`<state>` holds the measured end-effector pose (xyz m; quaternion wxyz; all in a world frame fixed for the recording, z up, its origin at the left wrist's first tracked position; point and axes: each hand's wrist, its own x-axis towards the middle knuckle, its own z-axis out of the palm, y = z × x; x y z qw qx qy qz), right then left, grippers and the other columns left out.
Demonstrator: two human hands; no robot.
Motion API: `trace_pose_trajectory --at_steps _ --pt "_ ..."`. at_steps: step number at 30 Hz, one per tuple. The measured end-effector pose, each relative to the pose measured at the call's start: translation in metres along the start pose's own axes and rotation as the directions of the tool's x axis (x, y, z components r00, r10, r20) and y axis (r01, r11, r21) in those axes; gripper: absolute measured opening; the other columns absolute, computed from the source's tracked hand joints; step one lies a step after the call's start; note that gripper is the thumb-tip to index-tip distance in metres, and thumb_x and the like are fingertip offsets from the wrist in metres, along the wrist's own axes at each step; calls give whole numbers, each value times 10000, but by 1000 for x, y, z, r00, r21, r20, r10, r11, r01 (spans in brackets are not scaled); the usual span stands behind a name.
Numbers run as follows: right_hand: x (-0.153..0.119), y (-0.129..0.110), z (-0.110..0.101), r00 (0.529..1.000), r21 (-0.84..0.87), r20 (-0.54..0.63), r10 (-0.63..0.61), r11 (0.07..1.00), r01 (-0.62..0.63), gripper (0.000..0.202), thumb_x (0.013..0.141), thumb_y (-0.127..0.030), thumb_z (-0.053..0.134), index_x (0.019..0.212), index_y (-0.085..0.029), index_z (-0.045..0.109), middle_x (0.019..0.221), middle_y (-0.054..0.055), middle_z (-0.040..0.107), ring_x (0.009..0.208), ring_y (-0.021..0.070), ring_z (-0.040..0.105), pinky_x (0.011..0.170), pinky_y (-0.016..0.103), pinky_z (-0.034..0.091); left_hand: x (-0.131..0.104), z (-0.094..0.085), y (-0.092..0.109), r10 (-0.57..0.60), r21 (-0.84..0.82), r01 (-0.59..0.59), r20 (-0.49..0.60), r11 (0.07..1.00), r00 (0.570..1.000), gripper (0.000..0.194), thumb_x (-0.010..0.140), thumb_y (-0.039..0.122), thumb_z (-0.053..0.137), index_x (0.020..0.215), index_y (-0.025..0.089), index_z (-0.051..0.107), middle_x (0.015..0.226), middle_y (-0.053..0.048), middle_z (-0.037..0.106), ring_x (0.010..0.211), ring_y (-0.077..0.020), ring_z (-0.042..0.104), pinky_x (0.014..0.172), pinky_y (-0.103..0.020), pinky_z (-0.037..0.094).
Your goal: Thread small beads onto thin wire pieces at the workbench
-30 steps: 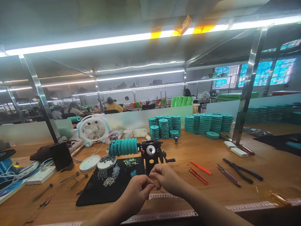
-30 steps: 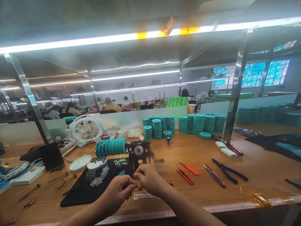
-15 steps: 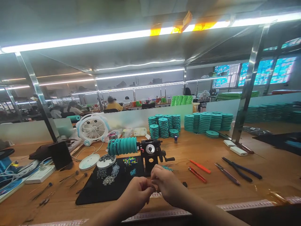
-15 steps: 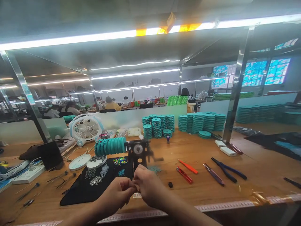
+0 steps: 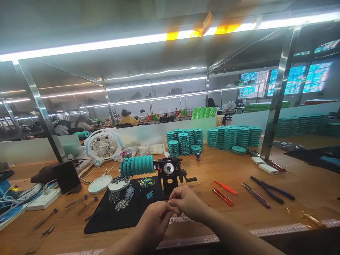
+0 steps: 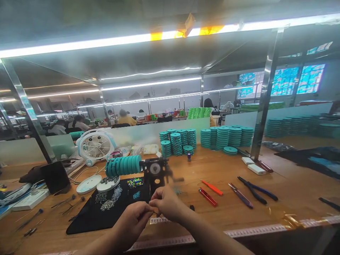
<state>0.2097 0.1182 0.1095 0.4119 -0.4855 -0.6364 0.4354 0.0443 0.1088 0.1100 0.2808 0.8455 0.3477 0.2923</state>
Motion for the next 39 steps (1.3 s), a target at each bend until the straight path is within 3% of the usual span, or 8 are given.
trace_pose_trajectory --at_steps 3,6,8,11,17,21,30,39 --pt "-20 -12 -10 952 -86 -218 -217 976 202 80 794 -218 531 786 -179 600 922 59 599 795 172 568 693 284 453 -2 1 7 -468 -546 448 112 708 876 230 700 372 631 632 175 534 390 70 431 316 -62 291 356 -213 201" --pt "-40 -12 -12 840 -153 -426 -336 942 299 204 859 -339 494 730 -195 560 759 27 532 699 167 493 618 276 398 -5 0 11 -546 -697 487 163 526 822 323 585 443 689 611 179 505 379 99 382 303 -29 196 346 -204 127" --pt "-49 -5 -5 872 -59 -433 -230 972 227 315 851 -439 500 647 -200 512 602 -20 427 559 140 420 520 263 356 -7 1 14 -563 -749 477 169 460 809 361 543 454 719 597 177 494 390 106 366 316 -17 180 356 -199 120" --pt "-54 9 13 982 178 -186 -1 983 35 408 767 -573 562 642 -189 506 552 -44 437 432 98 401 424 235 327 -10 3 16 -577 -794 453 162 405 801 403 496 454 768 571 171 490 384 108 357 322 -11 189 363 -196 119" --pt "-47 15 40 988 574 104 113 805 -152 474 574 -583 734 596 -154 532 524 -35 542 351 43 400 367 183 255 -15 13 9 -537 -747 400 68 532 841 389 587 493 737 626 145 569 379 54 487 300 -29 243 341 -198 130" --pt "-45 23 44 989 633 66 130 761 -142 470 547 -544 768 575 -168 488 437 -47 534 323 32 337 352 173 190 -17 14 5 -526 -707 398 44 584 849 384 616 501 719 633 147 569 381 81 425 327 -38 256 355 -195 168" --pt "-55 16 38 998 434 -53 26 901 0 375 646 -489 695 566 -181 497 430 -59 467 348 60 342 378 204 245 -24 12 18 -422 -430 322 -161 843 892 333 713 455 624 666 124 624 531 20 501 495 -101 408 493 -226 339" --pt "-59 21 31 994 355 55 91 929 -105 442 748 -561 601 653 -129 601 575 -4 568 458 100 511 485 226 382 -24 10 12 -551 -559 439 -40 704 833 335 669 478 649 667 151 579 419 76 410 392 -71 285 409 -215 212"
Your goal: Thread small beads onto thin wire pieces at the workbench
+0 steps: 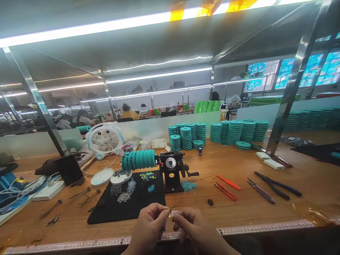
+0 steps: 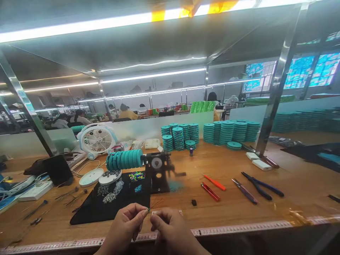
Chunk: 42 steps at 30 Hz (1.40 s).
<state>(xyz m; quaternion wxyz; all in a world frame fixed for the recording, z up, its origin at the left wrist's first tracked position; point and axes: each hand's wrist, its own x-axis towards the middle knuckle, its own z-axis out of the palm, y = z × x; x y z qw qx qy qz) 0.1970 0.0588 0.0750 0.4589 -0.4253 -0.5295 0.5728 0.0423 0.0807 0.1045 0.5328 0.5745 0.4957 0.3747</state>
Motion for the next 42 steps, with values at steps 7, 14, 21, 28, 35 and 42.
trace_pose_trajectory --at_steps 7,14,21,28,35,42 --pt "5 -4 10 995 252 46 90 963 -98 462 590 -549 746 705 -138 566 513 -38 549 336 50 403 371 190 274 -2 5 -3 59 51 -58 -31 997 998 315 690 443 656 682 128 648 516 10 537 470 -104 402 471 -223 314" --pt "2 11 8 969 -33 -179 -168 986 165 313 733 -436 658 597 -163 587 511 -17 515 430 93 437 412 214 321 -4 3 -6 207 184 -194 -53 964 977 265 743 410 632 703 156 697 645 -48 654 619 -173 549 606 -249 417" --pt "-12 8 12 912 110 -239 -334 924 368 281 783 -433 643 675 -174 646 872 90 645 582 135 588 404 205 415 0 5 -10 3 -33 -4 -28 999 1000 390 645 518 691 689 132 659 486 16 525 466 -111 411 477 -224 336" --pt "8 16 14 985 452 -165 39 891 41 486 594 -560 770 683 -156 514 517 -31 593 361 58 512 338 140 398 -8 10 -13 298 225 -267 -118 937 947 240 748 374 614 639 171 681 624 -57 665 603 -186 572 606 -259 420" --pt "17 21 9 986 404 -106 129 911 -75 523 550 -580 777 732 -131 578 410 -59 547 285 54 464 274 125 335 7 5 -17 -54 -126 66 94 990 994 369 581 499 740 532 160 603 406 24 515 374 -82 397 403 -206 292" --pt "14 16 6 987 409 -86 139 908 -92 494 572 -565 765 734 -132 592 413 -57 543 284 65 454 279 149 312 13 1 -16 -213 -373 330 320 867 923 448 499 529 785 566 157 543 342 110 334 282 -18 172 302 -190 103"
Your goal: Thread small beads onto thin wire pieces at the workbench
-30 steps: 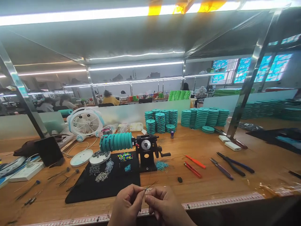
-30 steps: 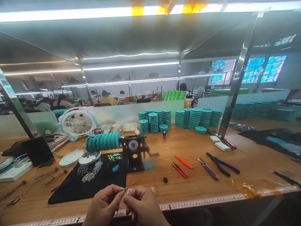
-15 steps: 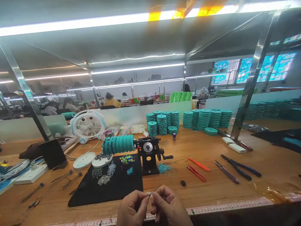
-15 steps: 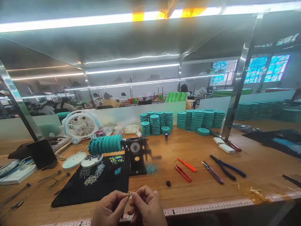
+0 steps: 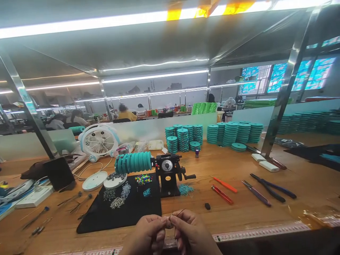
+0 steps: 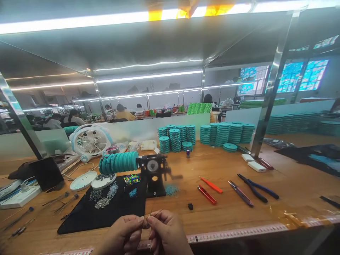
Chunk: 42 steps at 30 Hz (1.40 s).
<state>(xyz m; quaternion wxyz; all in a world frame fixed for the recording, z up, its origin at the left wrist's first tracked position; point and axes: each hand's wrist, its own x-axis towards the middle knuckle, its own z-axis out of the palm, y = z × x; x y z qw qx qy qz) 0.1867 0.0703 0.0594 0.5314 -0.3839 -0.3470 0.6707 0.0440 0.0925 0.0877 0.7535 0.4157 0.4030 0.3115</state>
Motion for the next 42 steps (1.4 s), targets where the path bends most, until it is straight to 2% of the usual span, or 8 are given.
trace_pose_trajectory --at_steps 6,15,24,27,31,36,38,42 --pt "-1 -5 1 1000 26 -23 -22 999 22 487 543 -542 784 701 -131 576 386 -59 536 261 55 431 267 140 293 3 -2 7 -91 78 84 80 993 993 452 534 473 797 546 188 446 348 136 259 313 -9 111 328 -193 50" --pt "-2 -8 -2 1000 71 -1 13 997 -13 419 559 -468 778 715 -142 565 369 -67 534 250 55 420 247 132 293 10 -2 25 -192 255 137 202 957 960 263 642 329 733 567 159 548 330 123 261 294 -22 113 322 -217 36" --pt "-7 -22 -2 999 -106 -16 -38 994 36 424 600 -538 704 668 -156 532 370 -75 481 256 55 370 275 162 240 7 13 28 -217 246 168 189 954 958 267 591 332 738 555 152 546 332 124 271 289 -16 116 333 -209 29" --pt "-15 -28 -4 987 -187 -35 -155 971 146 389 693 -535 641 694 -169 509 449 -77 465 333 55 375 342 181 272 3 18 21 -135 136 123 84 983 987 309 555 351 765 572 161 522 383 92 403 298 -23 264 344 -190 102" --pt "-32 -36 -11 916 -478 29 -399 800 364 224 803 -375 567 720 -173 520 637 -21 506 573 117 482 530 238 386 -5 23 13 -162 -95 161 -2 982 987 255 588 249 780 694 153 569 690 -1 621 619 -124 602 422 -174 235" --pt "-43 -39 -16 800 -685 235 -552 490 539 66 804 -196 500 745 -182 526 736 23 532 679 158 503 598 269 400 -12 32 9 -74 -238 68 -17 969 997 202 627 223 754 680 163 568 740 -26 646 753 -181 612 584 -236 389" --pt "-42 -35 -16 766 -701 282 -578 422 575 41 775 -166 515 743 -186 531 758 30 537 714 170 511 618 276 405 -12 36 7 -35 -256 29 -17 966 999 237 600 248 777 652 163 562 696 -26 641 711 -184 601 645 -271 414" --pt "-38 -24 -14 761 -770 250 -598 354 531 50 713 -191 607 724 -194 558 742 20 534 700 173 490 615 278 381 -9 38 3 -3 -265 -8 -41 964 999 333 525 290 827 603 174 524 606 -4 609 637 -162 574 573 -248 387"
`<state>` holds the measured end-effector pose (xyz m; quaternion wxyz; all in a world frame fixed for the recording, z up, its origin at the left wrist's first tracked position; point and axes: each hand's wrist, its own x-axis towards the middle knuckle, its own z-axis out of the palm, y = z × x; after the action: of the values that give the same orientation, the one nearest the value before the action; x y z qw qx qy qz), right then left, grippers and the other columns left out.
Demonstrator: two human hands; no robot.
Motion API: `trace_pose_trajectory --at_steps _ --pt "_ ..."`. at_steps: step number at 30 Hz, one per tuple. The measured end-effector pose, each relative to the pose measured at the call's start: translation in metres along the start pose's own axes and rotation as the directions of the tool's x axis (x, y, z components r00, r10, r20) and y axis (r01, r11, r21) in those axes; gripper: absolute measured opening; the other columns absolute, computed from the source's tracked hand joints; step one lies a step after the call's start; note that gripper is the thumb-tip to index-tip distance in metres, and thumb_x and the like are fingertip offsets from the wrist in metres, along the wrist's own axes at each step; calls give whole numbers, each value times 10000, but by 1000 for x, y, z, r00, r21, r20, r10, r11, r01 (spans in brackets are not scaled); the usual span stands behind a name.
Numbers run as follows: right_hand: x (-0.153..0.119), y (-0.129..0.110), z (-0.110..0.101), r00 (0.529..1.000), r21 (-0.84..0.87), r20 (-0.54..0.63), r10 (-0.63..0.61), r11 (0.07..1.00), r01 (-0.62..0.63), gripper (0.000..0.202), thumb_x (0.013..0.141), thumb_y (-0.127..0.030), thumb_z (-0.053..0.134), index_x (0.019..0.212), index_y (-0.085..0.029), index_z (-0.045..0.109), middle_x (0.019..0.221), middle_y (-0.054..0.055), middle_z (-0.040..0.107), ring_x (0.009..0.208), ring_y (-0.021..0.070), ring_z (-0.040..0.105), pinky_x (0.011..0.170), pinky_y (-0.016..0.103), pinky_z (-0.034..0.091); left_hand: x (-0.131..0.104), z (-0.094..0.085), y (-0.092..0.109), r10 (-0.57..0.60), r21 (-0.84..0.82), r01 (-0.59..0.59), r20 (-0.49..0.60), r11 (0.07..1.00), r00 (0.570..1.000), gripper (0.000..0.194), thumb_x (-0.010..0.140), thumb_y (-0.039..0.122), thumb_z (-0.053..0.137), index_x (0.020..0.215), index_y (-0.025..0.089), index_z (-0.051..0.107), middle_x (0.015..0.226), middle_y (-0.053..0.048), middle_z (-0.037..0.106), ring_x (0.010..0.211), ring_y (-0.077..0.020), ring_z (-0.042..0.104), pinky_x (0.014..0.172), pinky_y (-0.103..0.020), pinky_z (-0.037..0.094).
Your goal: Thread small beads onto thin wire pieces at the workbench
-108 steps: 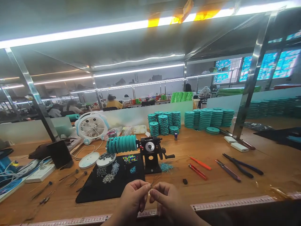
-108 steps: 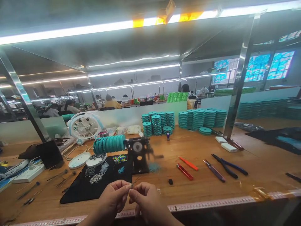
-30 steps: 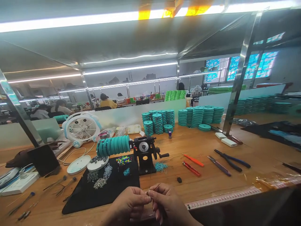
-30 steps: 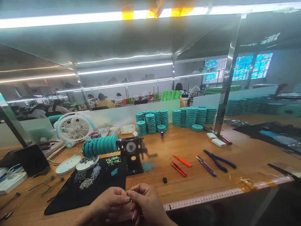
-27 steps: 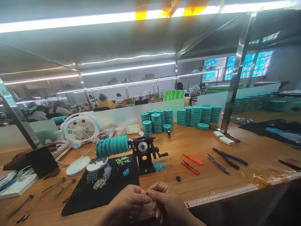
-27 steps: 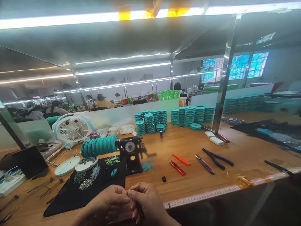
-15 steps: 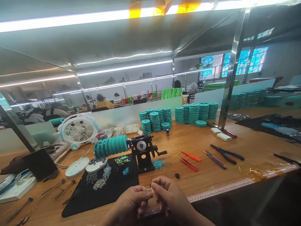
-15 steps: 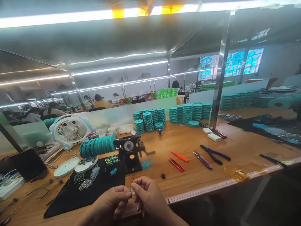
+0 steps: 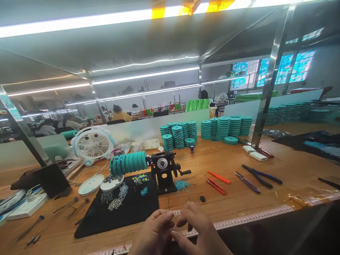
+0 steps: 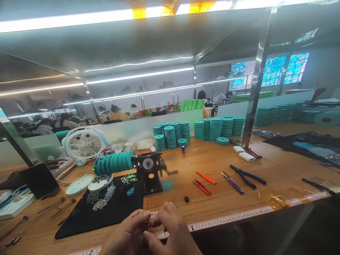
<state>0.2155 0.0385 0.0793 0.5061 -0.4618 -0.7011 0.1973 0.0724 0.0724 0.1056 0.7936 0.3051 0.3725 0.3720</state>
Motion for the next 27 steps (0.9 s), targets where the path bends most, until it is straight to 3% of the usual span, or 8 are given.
trace_pose_trajectory --at_steps 4,10,12,15,18,24,27 --pt "-1 6 5 999 -44 -35 5 999 -6 126 755 -194 550 629 -192 537 671 11 511 652 161 473 589 271 361 7 -8 -3 4 65 -2 -34 998 999 368 520 317 836 628 176 514 538 21 582 520 -111 524 503 -211 355" --pt "0 8 -1 982 93 32 186 978 -189 193 789 -288 543 627 -184 546 655 1 520 612 138 490 562 252 366 14 -21 -4 8 285 14 -77 959 997 431 493 454 803 606 198 475 345 87 422 292 -39 276 339 -190 99" --pt "-1 5 -2 982 73 61 179 980 -183 180 763 -325 606 658 -180 591 684 15 555 650 154 510 582 259 372 14 -22 -4 10 279 11 -74 960 997 418 507 455 790 621 198 481 356 90 425 289 -32 258 346 -192 95" --pt "-3 3 2 991 -5 79 106 994 -106 87 742 -233 624 674 -187 650 686 24 576 683 168 521 608 266 372 12 -22 -5 41 289 -12 -93 957 995 370 519 409 777 617 187 498 375 75 447 311 -39 297 362 -197 115" --pt "-6 8 9 996 -43 49 71 997 -69 151 760 -164 571 627 -187 639 643 15 536 654 158 505 604 267 365 7 -24 -3 59 327 -12 -134 945 989 315 508 354 757 559 178 501 340 91 380 312 -33 249 367 -204 109" --pt "-15 15 22 998 -19 53 40 999 -39 123 700 -138 576 586 -179 553 652 17 532 657 163 516 593 264 381 -3 -30 -1 -43 255 72 -115 964 992 280 486 297 741 511 173 491 364 107 316 347 -26 177 387 -203 78" --pt "-22 11 22 997 -2 50 61 998 -61 106 706 -143 595 616 -188 561 666 6 534 646 150 522 577 246 385 -8 -32 -2 -64 221 79 -73 972 995 289 500 302 758 484 167 502 361 87 352 349 -37 234 392 -198 130"
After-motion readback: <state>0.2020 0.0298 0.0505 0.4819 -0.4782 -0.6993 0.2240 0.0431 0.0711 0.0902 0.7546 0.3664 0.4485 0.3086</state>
